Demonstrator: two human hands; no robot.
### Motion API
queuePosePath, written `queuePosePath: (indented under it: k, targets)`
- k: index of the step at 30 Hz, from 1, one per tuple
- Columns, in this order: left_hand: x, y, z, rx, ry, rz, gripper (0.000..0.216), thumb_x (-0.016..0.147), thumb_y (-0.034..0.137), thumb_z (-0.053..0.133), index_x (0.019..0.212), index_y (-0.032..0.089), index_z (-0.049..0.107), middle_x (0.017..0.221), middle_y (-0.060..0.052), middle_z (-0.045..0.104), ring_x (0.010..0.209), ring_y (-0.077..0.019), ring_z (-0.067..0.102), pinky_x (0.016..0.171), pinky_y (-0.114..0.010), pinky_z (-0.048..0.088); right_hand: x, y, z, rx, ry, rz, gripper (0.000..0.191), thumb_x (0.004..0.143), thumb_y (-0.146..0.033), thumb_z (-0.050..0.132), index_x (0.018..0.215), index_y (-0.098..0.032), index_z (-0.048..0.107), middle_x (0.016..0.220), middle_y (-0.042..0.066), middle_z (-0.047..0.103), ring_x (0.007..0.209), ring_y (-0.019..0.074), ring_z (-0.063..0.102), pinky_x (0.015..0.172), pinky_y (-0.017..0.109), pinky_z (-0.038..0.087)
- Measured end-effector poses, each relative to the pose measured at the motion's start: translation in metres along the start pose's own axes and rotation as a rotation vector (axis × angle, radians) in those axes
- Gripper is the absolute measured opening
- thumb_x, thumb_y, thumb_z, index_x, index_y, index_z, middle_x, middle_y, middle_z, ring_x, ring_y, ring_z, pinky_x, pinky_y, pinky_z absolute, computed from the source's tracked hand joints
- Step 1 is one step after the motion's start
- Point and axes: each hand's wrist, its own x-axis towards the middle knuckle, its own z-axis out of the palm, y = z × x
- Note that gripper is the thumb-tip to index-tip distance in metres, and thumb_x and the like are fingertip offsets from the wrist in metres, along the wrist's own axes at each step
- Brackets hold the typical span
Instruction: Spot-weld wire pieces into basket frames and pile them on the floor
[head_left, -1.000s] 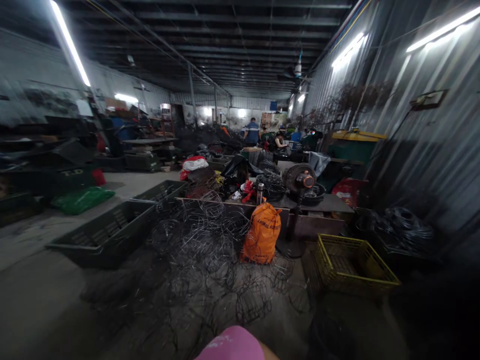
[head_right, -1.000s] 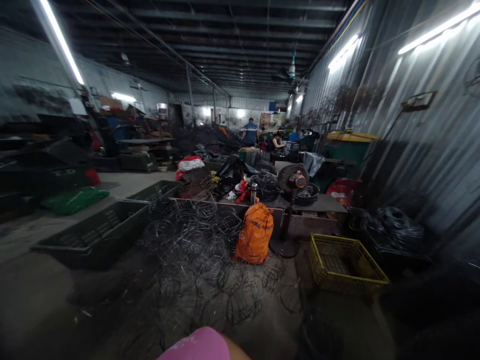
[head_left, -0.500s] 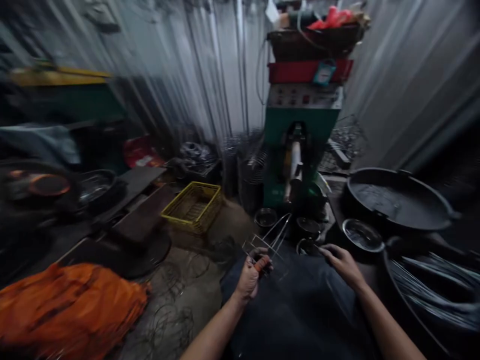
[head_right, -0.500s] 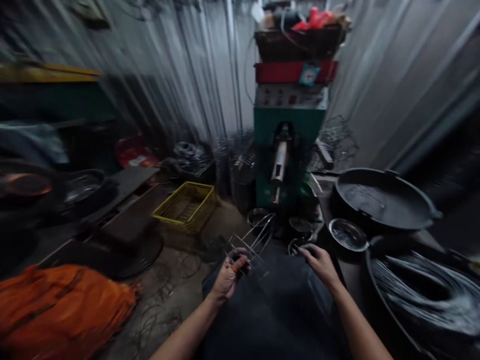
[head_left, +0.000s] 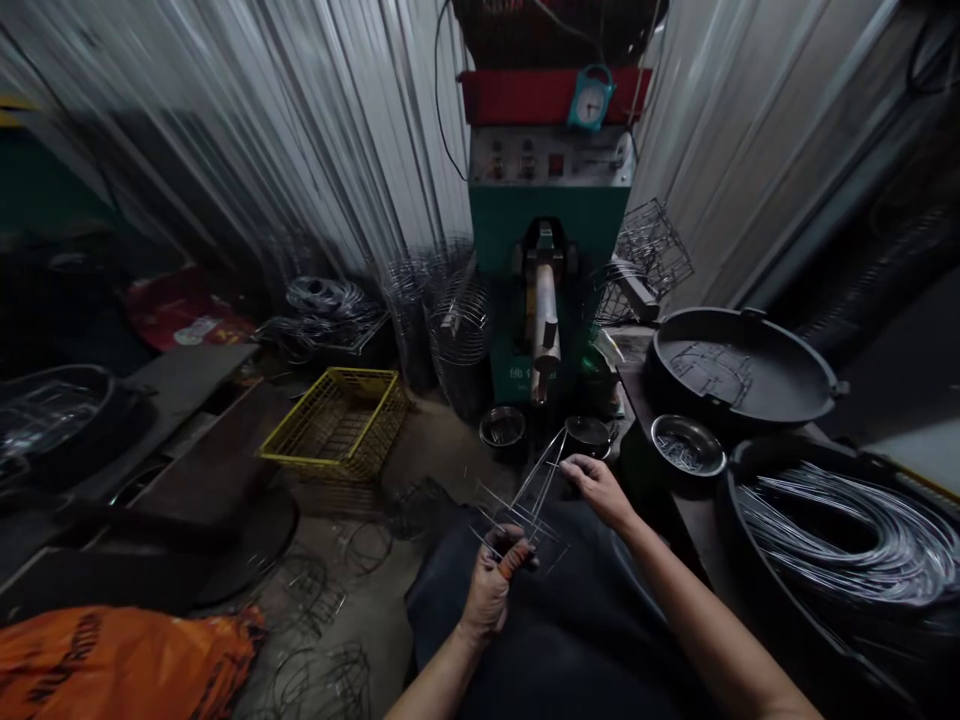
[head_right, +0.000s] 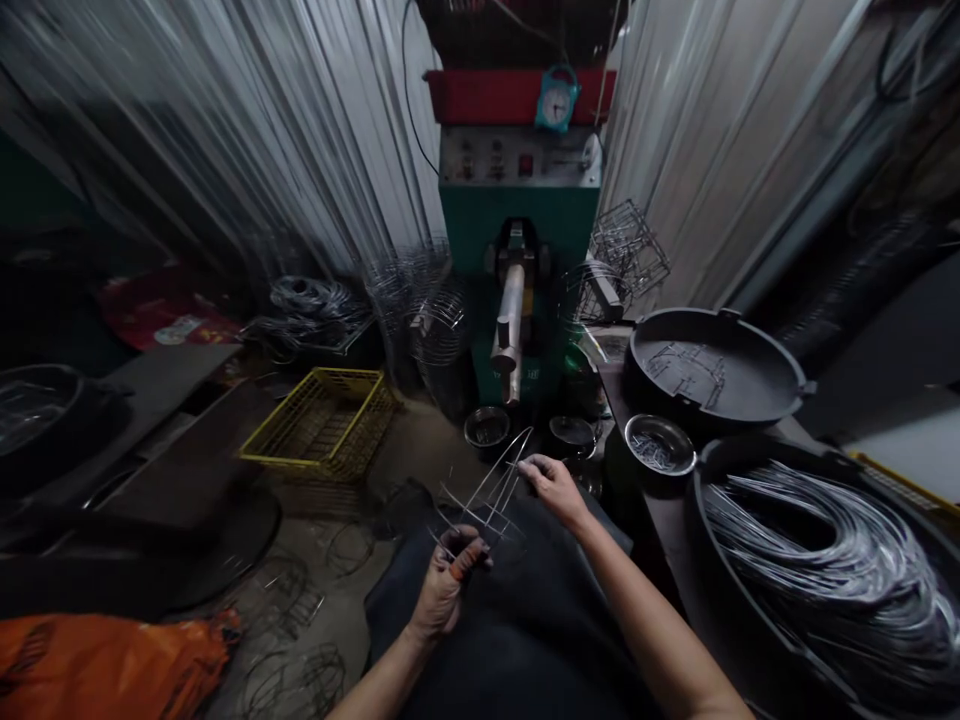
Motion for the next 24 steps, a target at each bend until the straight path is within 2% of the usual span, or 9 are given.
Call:
queuePosePath:
  k: [6,13,20,24]
  targets:
    - [-0.001,-0.010,-0.002,0.031,0.017,-0.030,0.027,0.061,0.026,0.071,0.080,0.016,0.055,0.066,0.003,0.058,0.057,-0.0096,0.057,0.059,-0.022,0.044,-0.002,0.015,0.005,0.052,0.036,-0.004,0.036,0.070,-0.050,0.056,0.058,-0.017,0.051,0.051,-0.003,0.043,0.049,0.0092,0.037,0.047,0.022,0.030]
    - [0.002,-0.009,0.001,0.004,0.017,-0.053,0.027,0.062,0.026,0.071,0.081,0.017,0.053,0.065,0.004,0.059,0.056,-0.0097,0.057,0.059,-0.022,0.043,0.003,0.027,0.011,0.164,0.083,0.025,0.036,0.071,-0.050,0.056,0.061,-0.017,0.050,0.052,-0.003,0.040,0.048,0.0087,0.036,0.046,0.021,0.030]
    - [0.011,0.003,0.012,-0.041,0.013,-0.060,0.033,0.060,0.030,0.073,0.083,0.017,0.052,0.064,0.003,0.058,0.050,-0.0085,0.053,0.052,-0.020,0.040,0.015,0.019,0.015,0.212,0.121,0.074,0.037,0.069,-0.054,0.057,0.063,-0.018,0.052,0.051,-0.003,0.038,0.044,0.0080,0.032,0.040,0.020,0.028]
    - [0.018,0.005,0.017,-0.052,0.000,-0.035,0.031,0.061,0.030,0.072,0.082,0.017,0.053,0.065,0.003,0.058,0.051,-0.0083,0.053,0.053,-0.021,0.040,0.024,0.016,0.015,0.206,0.148,0.049,0.038,0.068,-0.054,0.058,0.062,-0.017,0.051,0.051,-0.003,0.040,0.045,0.0080,0.033,0.041,0.020,0.027]
